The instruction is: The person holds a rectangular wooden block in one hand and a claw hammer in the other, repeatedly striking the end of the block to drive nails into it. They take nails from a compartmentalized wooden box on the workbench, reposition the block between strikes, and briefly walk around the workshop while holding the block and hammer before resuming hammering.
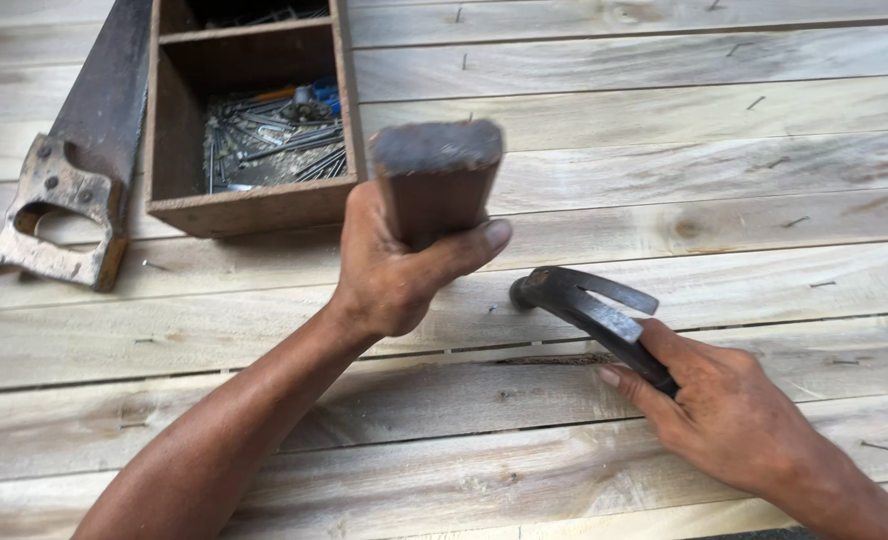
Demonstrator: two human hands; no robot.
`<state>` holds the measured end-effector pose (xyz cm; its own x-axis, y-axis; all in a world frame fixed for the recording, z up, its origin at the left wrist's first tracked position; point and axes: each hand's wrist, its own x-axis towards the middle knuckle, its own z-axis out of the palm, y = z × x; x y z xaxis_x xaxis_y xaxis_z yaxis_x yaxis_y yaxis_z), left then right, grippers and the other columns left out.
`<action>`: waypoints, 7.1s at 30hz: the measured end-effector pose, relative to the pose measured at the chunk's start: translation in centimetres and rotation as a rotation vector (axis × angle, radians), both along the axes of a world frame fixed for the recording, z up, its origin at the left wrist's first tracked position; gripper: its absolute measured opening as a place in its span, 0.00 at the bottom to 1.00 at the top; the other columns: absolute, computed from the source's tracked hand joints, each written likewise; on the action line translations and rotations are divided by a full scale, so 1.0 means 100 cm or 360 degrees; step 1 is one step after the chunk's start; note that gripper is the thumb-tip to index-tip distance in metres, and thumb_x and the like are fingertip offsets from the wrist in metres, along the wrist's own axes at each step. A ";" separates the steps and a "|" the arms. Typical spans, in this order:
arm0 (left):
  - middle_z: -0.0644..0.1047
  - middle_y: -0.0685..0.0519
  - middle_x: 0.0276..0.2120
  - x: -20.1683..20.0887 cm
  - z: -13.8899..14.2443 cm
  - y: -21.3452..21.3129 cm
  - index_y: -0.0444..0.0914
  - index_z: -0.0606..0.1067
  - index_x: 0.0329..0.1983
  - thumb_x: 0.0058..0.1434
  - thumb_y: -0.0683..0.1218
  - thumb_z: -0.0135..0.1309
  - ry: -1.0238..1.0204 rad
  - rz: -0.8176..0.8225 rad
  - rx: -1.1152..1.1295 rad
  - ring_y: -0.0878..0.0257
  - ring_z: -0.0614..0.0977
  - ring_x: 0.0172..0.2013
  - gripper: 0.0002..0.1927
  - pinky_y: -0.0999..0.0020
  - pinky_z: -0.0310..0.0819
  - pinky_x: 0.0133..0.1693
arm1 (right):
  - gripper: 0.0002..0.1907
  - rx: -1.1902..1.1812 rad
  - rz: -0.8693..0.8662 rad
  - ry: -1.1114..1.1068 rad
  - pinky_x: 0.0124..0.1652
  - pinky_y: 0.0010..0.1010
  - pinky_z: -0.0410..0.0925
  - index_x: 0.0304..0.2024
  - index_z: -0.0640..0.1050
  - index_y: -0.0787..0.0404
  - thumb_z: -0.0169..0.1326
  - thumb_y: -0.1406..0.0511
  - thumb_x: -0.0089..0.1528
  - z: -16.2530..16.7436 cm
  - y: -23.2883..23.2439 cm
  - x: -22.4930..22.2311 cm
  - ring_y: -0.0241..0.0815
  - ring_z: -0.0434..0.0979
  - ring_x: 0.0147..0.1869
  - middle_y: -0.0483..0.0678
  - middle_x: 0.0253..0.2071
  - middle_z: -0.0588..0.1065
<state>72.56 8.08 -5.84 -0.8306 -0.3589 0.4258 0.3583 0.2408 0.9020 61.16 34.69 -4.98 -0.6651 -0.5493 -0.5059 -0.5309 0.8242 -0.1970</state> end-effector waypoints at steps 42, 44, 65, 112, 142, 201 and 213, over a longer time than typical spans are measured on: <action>0.74 0.58 0.21 -0.004 0.005 -0.002 0.40 0.74 0.29 0.68 0.51 0.59 0.0060 0.0027 0.0072 0.71 0.76 0.20 0.14 0.72 0.74 0.23 | 0.31 -0.0355 0.0170 0.0039 0.18 0.30 0.71 0.60 0.77 0.52 0.64 0.53 0.56 -0.002 0.005 -0.009 0.37 0.76 0.16 0.45 0.16 0.76; 0.75 0.58 0.24 -0.005 0.001 -0.001 0.40 0.74 0.32 0.70 0.51 0.60 0.0030 0.0019 -0.0001 0.72 0.78 0.25 0.14 0.72 0.77 0.26 | 0.32 -0.0527 0.0307 0.0121 0.17 0.29 0.70 0.59 0.76 0.57 0.62 0.54 0.54 -0.009 0.016 -0.014 0.35 0.76 0.16 0.44 0.19 0.78; 0.72 0.59 0.19 0.000 -0.003 0.007 0.40 0.74 0.26 0.66 0.50 0.61 -0.0061 0.0025 0.0049 0.71 0.73 0.20 0.15 0.72 0.66 0.23 | 0.14 -0.1042 0.0949 0.0821 0.41 0.41 0.75 0.52 0.74 0.58 0.53 0.63 0.63 -0.009 0.069 -0.016 0.46 0.82 0.42 0.51 0.39 0.79; 0.82 0.49 0.42 0.052 0.003 0.035 0.36 0.76 0.53 0.65 0.43 0.60 0.0067 0.0323 0.0216 0.62 0.84 0.44 0.15 0.62 0.85 0.48 | 0.29 -0.0723 0.0801 0.0904 0.19 0.33 0.72 0.61 0.73 0.73 0.61 0.63 0.61 -0.034 0.015 -0.012 0.42 0.78 0.19 0.53 0.23 0.78; 0.80 0.54 0.24 -0.052 0.041 -0.034 0.35 0.78 0.32 0.61 0.43 0.62 0.0075 0.0424 0.0207 0.68 0.82 0.25 0.06 0.70 0.81 0.29 | 0.21 -0.0237 0.0227 -0.0224 0.29 0.33 0.71 0.45 0.80 0.57 0.59 0.50 0.60 0.036 -0.034 -0.031 0.37 0.78 0.27 0.45 0.27 0.79; 0.81 0.54 0.28 -0.008 0.015 -0.005 0.36 0.78 0.46 0.59 0.45 0.66 -0.0211 0.0057 -0.0237 0.70 0.84 0.29 0.15 0.73 0.83 0.32 | 0.21 -0.0846 -0.0036 0.0270 0.29 0.33 0.74 0.46 0.81 0.62 0.64 0.54 0.59 0.014 0.005 -0.085 0.41 0.78 0.26 0.47 0.22 0.74; 0.82 0.55 0.32 -0.001 0.012 0.001 0.37 0.77 0.46 0.63 0.45 0.63 -0.0106 0.0051 -0.0179 0.71 0.86 0.32 0.12 0.73 0.86 0.35 | 0.17 -0.1172 0.0574 0.0279 0.52 0.37 0.74 0.31 0.74 0.53 0.62 0.52 0.64 0.002 0.039 -0.114 0.38 0.80 0.37 0.41 0.20 0.72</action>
